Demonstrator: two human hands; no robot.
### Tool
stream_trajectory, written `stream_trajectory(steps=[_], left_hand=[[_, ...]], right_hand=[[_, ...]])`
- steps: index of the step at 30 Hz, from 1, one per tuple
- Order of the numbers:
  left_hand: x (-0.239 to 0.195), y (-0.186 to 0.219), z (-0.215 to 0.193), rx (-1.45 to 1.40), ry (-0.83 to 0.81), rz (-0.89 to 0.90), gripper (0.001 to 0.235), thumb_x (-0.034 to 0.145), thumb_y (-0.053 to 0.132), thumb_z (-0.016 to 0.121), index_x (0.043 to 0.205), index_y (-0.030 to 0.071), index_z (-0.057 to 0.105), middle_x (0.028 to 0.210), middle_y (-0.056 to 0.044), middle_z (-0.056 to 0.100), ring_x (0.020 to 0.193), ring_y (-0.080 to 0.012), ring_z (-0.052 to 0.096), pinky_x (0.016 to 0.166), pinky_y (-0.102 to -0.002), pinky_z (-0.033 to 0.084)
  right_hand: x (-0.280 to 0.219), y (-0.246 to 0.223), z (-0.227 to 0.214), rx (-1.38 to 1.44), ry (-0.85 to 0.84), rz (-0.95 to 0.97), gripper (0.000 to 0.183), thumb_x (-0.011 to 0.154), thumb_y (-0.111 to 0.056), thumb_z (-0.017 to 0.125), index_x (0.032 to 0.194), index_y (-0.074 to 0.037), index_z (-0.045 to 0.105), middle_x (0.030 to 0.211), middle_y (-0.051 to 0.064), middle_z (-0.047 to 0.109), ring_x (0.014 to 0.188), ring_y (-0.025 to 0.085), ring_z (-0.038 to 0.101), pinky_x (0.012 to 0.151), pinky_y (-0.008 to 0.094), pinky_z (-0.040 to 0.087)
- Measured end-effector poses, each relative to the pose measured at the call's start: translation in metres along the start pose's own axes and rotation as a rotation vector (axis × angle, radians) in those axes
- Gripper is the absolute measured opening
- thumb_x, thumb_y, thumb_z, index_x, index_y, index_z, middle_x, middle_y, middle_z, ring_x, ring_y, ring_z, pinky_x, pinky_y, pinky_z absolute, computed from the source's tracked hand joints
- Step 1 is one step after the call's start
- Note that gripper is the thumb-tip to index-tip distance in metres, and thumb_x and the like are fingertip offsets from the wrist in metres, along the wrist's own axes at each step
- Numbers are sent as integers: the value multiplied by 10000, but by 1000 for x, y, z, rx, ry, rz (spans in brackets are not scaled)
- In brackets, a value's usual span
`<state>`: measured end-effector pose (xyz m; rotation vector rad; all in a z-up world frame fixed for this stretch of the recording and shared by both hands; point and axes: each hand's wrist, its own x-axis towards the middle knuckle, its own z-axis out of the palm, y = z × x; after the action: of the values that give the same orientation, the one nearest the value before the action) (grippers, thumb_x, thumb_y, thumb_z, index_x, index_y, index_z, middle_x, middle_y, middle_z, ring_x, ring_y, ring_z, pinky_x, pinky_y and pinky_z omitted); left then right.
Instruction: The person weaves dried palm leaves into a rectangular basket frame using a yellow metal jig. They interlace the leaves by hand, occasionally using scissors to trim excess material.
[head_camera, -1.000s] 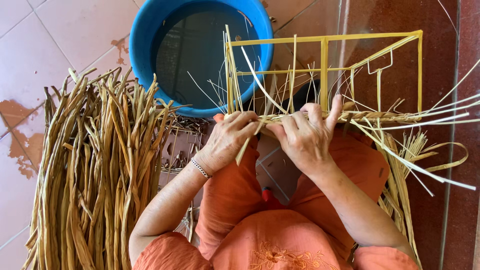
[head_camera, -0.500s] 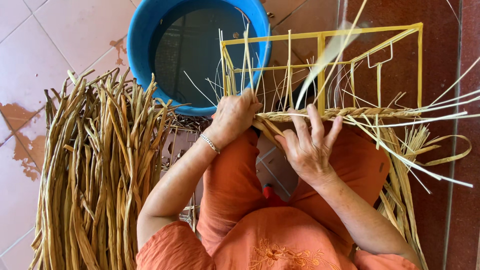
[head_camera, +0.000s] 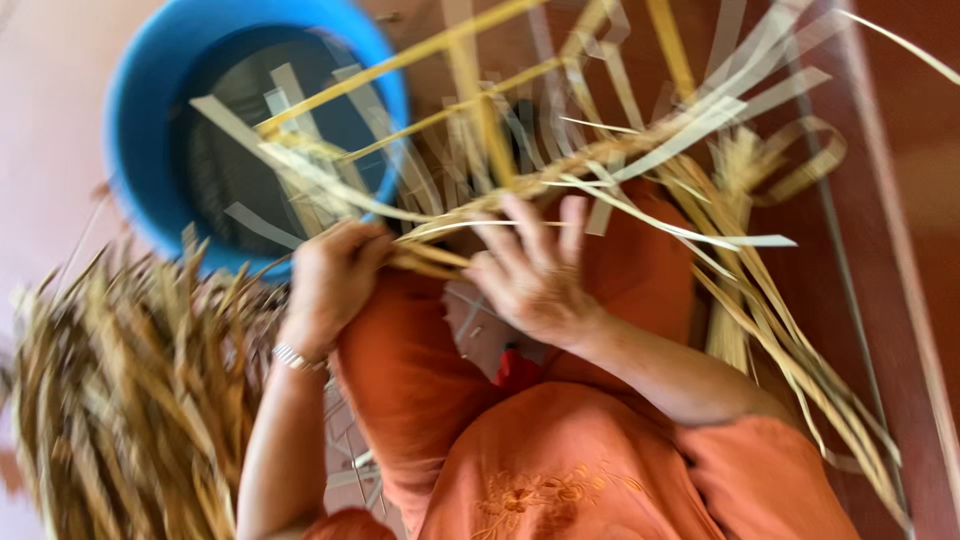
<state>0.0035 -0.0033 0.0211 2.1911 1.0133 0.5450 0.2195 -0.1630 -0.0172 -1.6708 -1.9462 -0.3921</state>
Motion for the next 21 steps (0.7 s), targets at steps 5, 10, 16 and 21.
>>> stream_trajectory(steps=[5,10,16,21], left_hand=[[6,-2,1,-53,-33,-139,130,972,80,754,1027,-38,749,891,-115,767,759,-110,713,683,-247,564],[0,-18,4,-240,-30,-254,124,1005,32,740,1075,-71,737,930,-62,741,826,-57,657,735,-202,557],[-4,-20,1,-334,-30,-314,162,1017,17,713,1163,-53,724,1008,-55,731,892,-66,665,806,-201,559],[-7,-4,-1,-333,-15,-391,199,1017,11,695,1209,-41,716,1045,-71,739,924,-88,683,839,-219,565]], right_hand=[[-27,8,-12,154,-106,157,289,819,-322,863,834,-72,718,1331,158,664,1421,424,446,1188,767,147],[-101,48,-31,324,-81,437,275,809,-347,847,786,-95,741,881,75,751,969,275,672,1041,669,378],[-199,173,-13,367,235,1085,56,1012,-122,716,1024,-75,744,954,41,757,796,170,738,686,328,607],[-259,223,49,40,-116,941,161,809,-165,821,963,-133,788,973,45,752,954,280,665,875,466,553]])
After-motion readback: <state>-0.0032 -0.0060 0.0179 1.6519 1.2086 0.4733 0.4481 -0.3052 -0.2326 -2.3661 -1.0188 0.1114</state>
